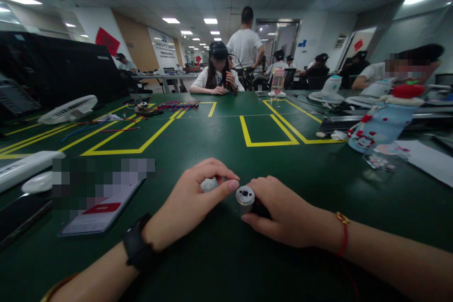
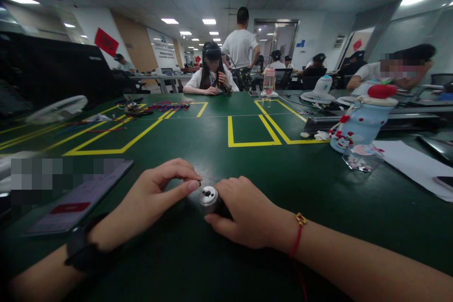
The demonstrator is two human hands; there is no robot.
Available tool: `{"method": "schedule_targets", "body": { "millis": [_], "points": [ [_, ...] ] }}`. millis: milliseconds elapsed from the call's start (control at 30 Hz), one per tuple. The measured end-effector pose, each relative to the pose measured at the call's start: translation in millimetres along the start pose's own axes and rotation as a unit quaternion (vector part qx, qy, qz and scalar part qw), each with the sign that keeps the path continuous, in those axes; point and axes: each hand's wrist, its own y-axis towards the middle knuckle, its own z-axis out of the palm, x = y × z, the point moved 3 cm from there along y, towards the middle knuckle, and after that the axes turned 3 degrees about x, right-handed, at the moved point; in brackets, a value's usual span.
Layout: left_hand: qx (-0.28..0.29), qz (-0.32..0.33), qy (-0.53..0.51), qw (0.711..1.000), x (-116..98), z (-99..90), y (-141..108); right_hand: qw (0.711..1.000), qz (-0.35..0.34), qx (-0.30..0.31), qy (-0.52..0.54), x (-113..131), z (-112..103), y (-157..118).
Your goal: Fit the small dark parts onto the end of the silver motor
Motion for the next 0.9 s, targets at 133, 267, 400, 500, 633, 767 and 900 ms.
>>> {"method": "schedule_targets", "body": {
  "millis": [133,267,400,500,633,767,900],
  "points": [
    [0.087,-0.008,0.045,0.995,14,-5.1,3,1.0,0.002,-0.002,0.006,0,-1,1],
    [0.179,0.002,0.056,0.982,29,-0.8,3,1.0,0.006,-0.002,0.005,-2,1,1],
    [0.2,0.025,0.074,0.977,33,2.3,2,1.0,0.002,0.001,0.002,-2,1,1],
    [0.205,0.029,0.09,0.974,32,2.8,2,1.0,0.001,0.002,0.002,-2,1,0],
    [0.206,0.03,0.107,0.972,32,2.7,3,1.0,0.003,0.002,-0.001,-2,1,0],
    [0.21,0.033,0.116,0.97,32,2.9,3,1.0,0.004,0.003,-0.003,-2,1,0],
    [0.209,0.032,0.111,0.971,31,2.4,2,1.0,0.005,0.004,0.001,-2,1,0]
  ]
}}
